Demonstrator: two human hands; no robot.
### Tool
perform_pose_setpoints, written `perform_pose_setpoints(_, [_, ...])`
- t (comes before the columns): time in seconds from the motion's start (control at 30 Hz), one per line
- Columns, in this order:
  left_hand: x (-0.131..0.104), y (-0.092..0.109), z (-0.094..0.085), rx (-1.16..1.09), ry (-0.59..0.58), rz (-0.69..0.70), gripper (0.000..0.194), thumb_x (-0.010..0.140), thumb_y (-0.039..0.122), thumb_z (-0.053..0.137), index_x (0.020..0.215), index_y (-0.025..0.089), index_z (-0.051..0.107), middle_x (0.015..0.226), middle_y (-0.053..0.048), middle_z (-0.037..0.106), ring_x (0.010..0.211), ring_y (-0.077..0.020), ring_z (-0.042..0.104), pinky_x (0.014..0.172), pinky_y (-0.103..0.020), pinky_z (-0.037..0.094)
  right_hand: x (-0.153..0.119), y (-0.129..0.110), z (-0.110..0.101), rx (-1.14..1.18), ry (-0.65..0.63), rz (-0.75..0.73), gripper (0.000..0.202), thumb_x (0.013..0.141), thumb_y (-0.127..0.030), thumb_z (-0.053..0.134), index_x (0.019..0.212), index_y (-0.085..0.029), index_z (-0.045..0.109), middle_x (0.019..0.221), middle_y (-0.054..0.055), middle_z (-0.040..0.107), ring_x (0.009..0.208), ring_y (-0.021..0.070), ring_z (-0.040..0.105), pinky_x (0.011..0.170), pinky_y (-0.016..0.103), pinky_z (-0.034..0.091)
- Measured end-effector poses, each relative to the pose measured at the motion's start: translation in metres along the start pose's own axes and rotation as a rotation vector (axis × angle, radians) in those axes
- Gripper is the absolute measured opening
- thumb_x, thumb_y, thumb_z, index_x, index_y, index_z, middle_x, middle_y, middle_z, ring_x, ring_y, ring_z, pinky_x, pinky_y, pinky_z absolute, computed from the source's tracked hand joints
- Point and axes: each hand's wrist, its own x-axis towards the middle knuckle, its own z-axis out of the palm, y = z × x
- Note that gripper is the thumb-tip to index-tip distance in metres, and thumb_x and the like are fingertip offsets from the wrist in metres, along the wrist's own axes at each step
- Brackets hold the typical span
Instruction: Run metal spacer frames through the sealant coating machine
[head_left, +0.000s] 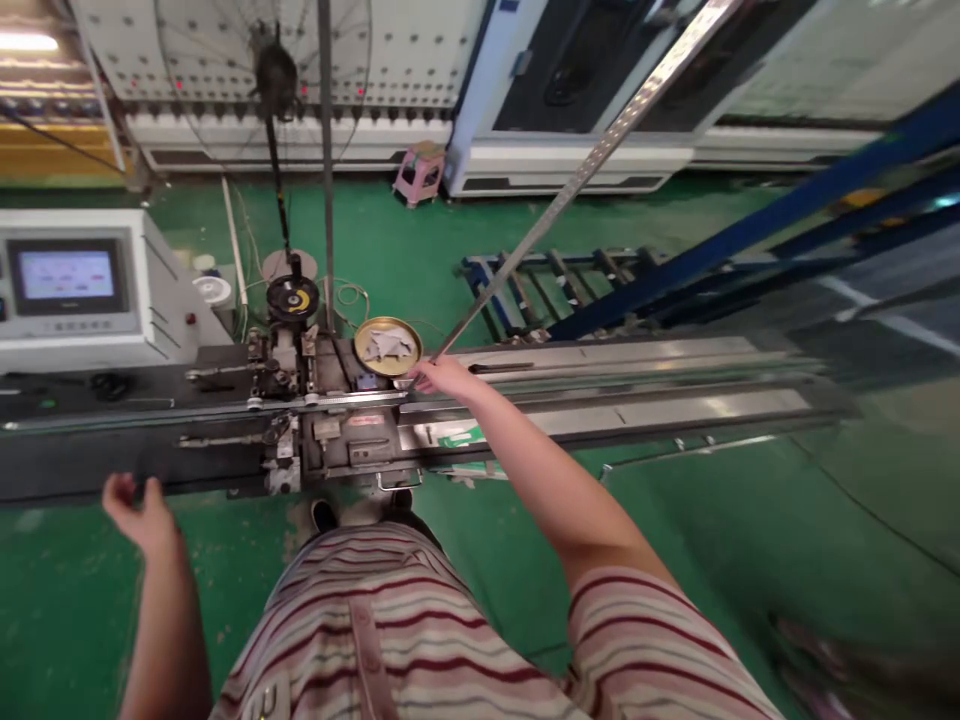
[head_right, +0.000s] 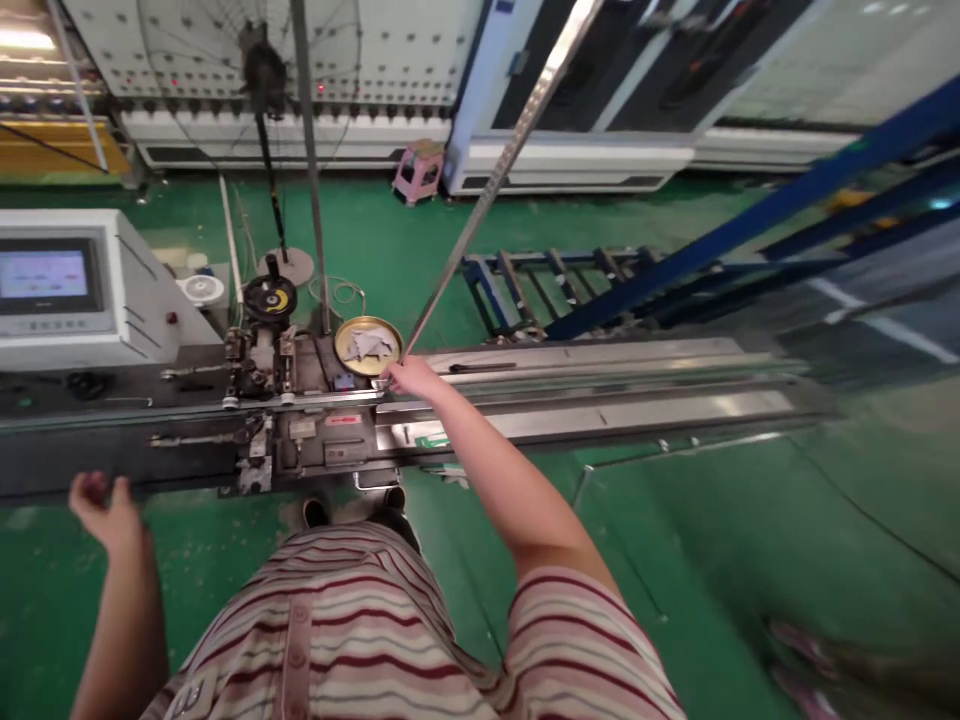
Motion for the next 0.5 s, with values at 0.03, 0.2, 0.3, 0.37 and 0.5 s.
perform_pose_setpoints(0.03, [-0.012,-0.016,-0.006,-0.011,0.045,-0.007,0.058,0.078,0.031,0.071,0.131,0.025,0.049,0.129,-0.008,0.056,0.122,-0.0243,0.053,0.113,-0.048,0.036,0.000,-0.006,0.016,-0.008,-0.017,-0.018,0.020,0.087,-0.023,0.054,0.084,-0.012,0.071,0.082,0.009,0.072,0.072,0.0192,0.068,0.070,0.031,0.056])
perform_pose_setpoints(0.2, [-0.052,-0.058,-0.034,-0.015,0.079,-0.103,0.050,0.079,0.031,0.066,0.126,0.020,0.054,0.125,-0.012,0.059,0.120,-0.0250,0.056,0.107,-0.044,0.043,0.002,-0.035,0.096,-0.050,-0.123,-0.096,0.021,0.086,-0.022,0.053,0.086,-0.012,0.072,0.084,0.010,0.073,0.072,0.0184,0.068,0.069,0.029,0.056])
perform_pose_setpoints(0.3, [-0.050,-0.065,-0.058,-0.023,0.102,-0.143,0.049,0.080,0.030,0.065,0.126,0.020,0.055,0.128,-0.012,0.058,0.122,-0.0247,0.055,0.108,-0.044,0.042,0.003,-0.051,0.143,-0.124,-0.206,-0.147,0.026,0.087,-0.021,0.050,0.090,-0.012,0.074,0.078,0.008,0.072,0.072,0.0179,0.068,0.070,0.028,0.056])
perform_pose_setpoints(0.37, [-0.044,-0.068,-0.075,-0.024,0.140,-0.145,0.047,0.080,0.031,0.065,0.124,0.019,0.057,0.128,-0.012,0.059,0.121,-0.0247,0.055,0.108,-0.044,0.042,0.004,-0.062,0.175,-0.187,-0.235,-0.192,0.028,0.087,-0.022,0.049,0.092,-0.013,0.075,0.075,0.007,0.071,0.072,0.0177,0.069,0.072,0.028,0.056])
perform_pose_setpoints(0.5, [-0.038,-0.075,-0.102,-0.002,0.182,-0.155,0.042,0.081,0.033,0.065,0.121,0.019,0.060,0.127,-0.012,0.059,0.121,-0.0249,0.055,0.106,-0.043,0.043,0.002,-0.088,0.238,-0.268,-0.264,-0.263,0.029,0.087,-0.025,0.050,0.094,-0.015,0.076,0.077,0.006,0.072,0.077,0.0187,0.070,0.080,0.029,0.055])
